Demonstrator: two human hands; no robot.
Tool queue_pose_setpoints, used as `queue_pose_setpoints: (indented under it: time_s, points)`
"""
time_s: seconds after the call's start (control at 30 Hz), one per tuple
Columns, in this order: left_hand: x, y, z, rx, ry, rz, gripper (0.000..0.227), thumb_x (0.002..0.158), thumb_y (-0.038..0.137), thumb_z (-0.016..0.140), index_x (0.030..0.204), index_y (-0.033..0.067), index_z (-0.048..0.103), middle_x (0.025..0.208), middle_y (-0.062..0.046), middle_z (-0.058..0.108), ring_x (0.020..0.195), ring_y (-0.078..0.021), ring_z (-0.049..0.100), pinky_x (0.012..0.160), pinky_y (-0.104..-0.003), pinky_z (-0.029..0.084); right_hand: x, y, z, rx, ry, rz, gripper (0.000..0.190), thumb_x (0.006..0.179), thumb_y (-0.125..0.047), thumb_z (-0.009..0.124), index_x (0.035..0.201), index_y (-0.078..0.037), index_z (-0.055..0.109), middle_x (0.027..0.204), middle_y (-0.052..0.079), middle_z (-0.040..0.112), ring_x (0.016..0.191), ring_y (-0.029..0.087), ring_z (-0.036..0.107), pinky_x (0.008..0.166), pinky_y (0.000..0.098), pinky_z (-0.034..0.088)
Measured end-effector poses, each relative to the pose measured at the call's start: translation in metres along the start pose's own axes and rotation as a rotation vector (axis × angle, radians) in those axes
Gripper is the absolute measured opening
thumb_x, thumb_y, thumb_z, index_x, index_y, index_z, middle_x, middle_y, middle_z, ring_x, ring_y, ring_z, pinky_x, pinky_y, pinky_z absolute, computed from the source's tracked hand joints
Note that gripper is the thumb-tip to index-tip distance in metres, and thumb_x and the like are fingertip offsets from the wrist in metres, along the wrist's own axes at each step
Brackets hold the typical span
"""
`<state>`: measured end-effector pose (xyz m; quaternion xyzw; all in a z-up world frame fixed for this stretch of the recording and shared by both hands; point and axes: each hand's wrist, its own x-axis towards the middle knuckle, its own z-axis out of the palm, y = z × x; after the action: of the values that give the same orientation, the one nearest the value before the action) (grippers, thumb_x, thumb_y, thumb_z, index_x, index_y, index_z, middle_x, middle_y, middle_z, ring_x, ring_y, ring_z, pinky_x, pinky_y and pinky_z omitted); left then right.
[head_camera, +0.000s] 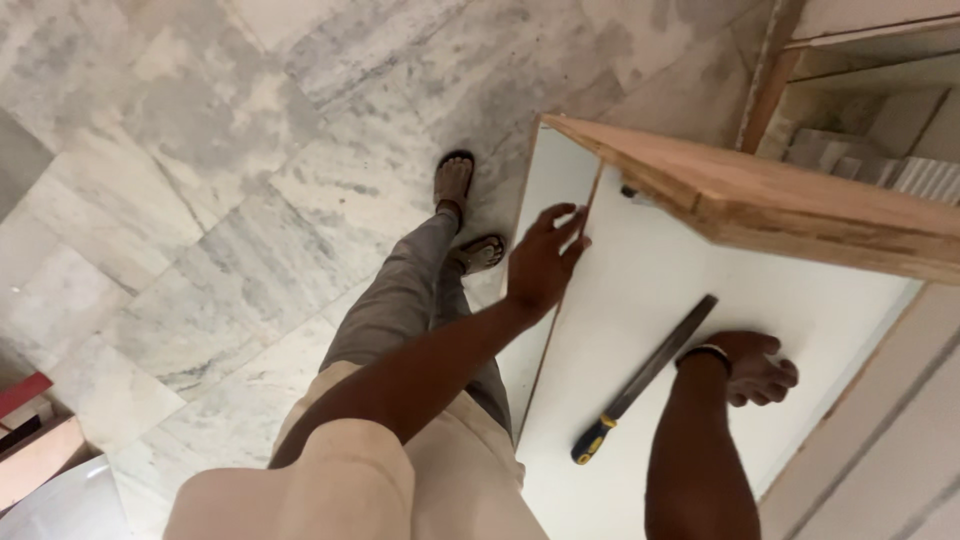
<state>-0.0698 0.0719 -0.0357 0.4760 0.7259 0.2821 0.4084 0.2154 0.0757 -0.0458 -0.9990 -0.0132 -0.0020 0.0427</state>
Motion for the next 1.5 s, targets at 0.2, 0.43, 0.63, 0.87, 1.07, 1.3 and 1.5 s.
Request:
queue_pose_setpoints:
  time_s: [0.2, 0.43, 0.63, 0.87, 1.07, 1.3, 1.5]
  points:
    - [-0.047, -0.02, -0.01, 0.016, -0.235, -0.03, 0.044, 0.098, 0.021, 0.061, 0.142, 0.0144, 0.06, 0.133, -0.008, 0.064, 0.112, -0.0288, 0.066, 0.092, -0.042, 0.055, 0.041, 0.032, 0.031, 0.062, 0.019, -0.177, 0.037, 0.1, -0.039, 0.048, 0.13, -0.017, 0.045, 0.139, 0.01, 0.043, 0.123, 0.026, 0.044, 0.097, 0.0488, 0.041]
    - [-0.094, -0.018, -0.034, 0.068, -0.562, -0.195, 0.044, 0.1, 0.015, 0.051, 0.142, 0.0164, 0.064, 0.108, -0.016, 0.076, 0.096, -0.0345, 0.071, 0.091, -0.045, 0.055, 0.035, 0.151, -0.003, 0.344, -0.32, -0.969, 0.037, 0.106, -0.007, 0.073, 0.141, -0.003, 0.06, 0.143, 0.019, 0.054, 0.127, 0.032, 0.057, 0.104, 0.0431, 0.053]
    - [-0.103, -0.033, -0.012, -0.047, -0.382, -0.159, 0.034, 0.093, 0.018, 0.061, 0.124, 0.008, 0.07, 0.116, -0.012, 0.076, 0.104, -0.0311, 0.07, 0.093, -0.041, 0.055, -0.067, 0.241, -0.05, 0.303, -0.603, -0.761, 0.05, 0.088, -0.017, 0.081, 0.131, -0.004, 0.06, 0.122, 0.013, 0.054, 0.1, 0.022, 0.058, 0.086, 0.0383, 0.056]
    - [-0.087, -0.058, -0.022, 0.173, -0.672, -0.002, 0.033, 0.096, 0.016, 0.05, 0.122, 0.0037, 0.067, 0.115, -0.014, 0.069, 0.094, -0.0311, 0.071, 0.078, -0.044, 0.058, -0.073, 0.236, -0.063, 0.511, -0.766, -0.617, 0.04, 0.096, -0.013, 0.07, 0.134, -0.005, 0.059, 0.107, 0.005, 0.063, 0.088, 0.014, 0.063, 0.074, 0.0318, 0.059]
    - [-0.074, -0.026, -0.057, 0.178, -0.72, -0.181, 0.055, 0.106, 0.048, 0.045, 0.122, 0.0002, 0.068, 0.111, -0.022, 0.074, 0.102, -0.0353, 0.07, 0.093, -0.048, 0.054, -0.079, 0.239, -0.117, 0.659, -1.23, -0.463, 0.037, 0.095, -0.01, 0.065, 0.132, -0.005, 0.062, 0.089, 0.003, 0.063, 0.073, 0.011, 0.06, 0.059, 0.0293, 0.058]
    - [-0.01, -0.014, -0.043, 0.228, -0.587, -0.165, 0.078, 0.105, 0.059, 0.052, 0.142, -0.0089, 0.041, 0.124, -0.03, 0.064, 0.112, -0.0386, 0.066, 0.094, -0.047, 0.054, -0.122, 0.213, -0.164, 0.359, -1.378, -0.631, 0.039, 0.093, -0.017, 0.07, 0.128, -0.001, 0.067, 0.089, 0.007, 0.068, 0.071, 0.012, 0.064, 0.057, 0.03, 0.06]
    - [0.044, -0.045, -0.007, 0.459, -0.816, 0.069, 0.036, 0.095, 0.029, 0.068, 0.097, -0.0069, 0.072, 0.088, -0.022, 0.077, 0.08, -0.031, 0.074, 0.072, -0.045, 0.059, -0.127, 0.173, -0.17, 0.32, -1.46, -0.596, 0.043, 0.095, -0.019, 0.07, 0.132, 0.0, 0.066, 0.086, 0.008, 0.071, 0.069, 0.012, 0.064, 0.057, 0.0303, 0.06]
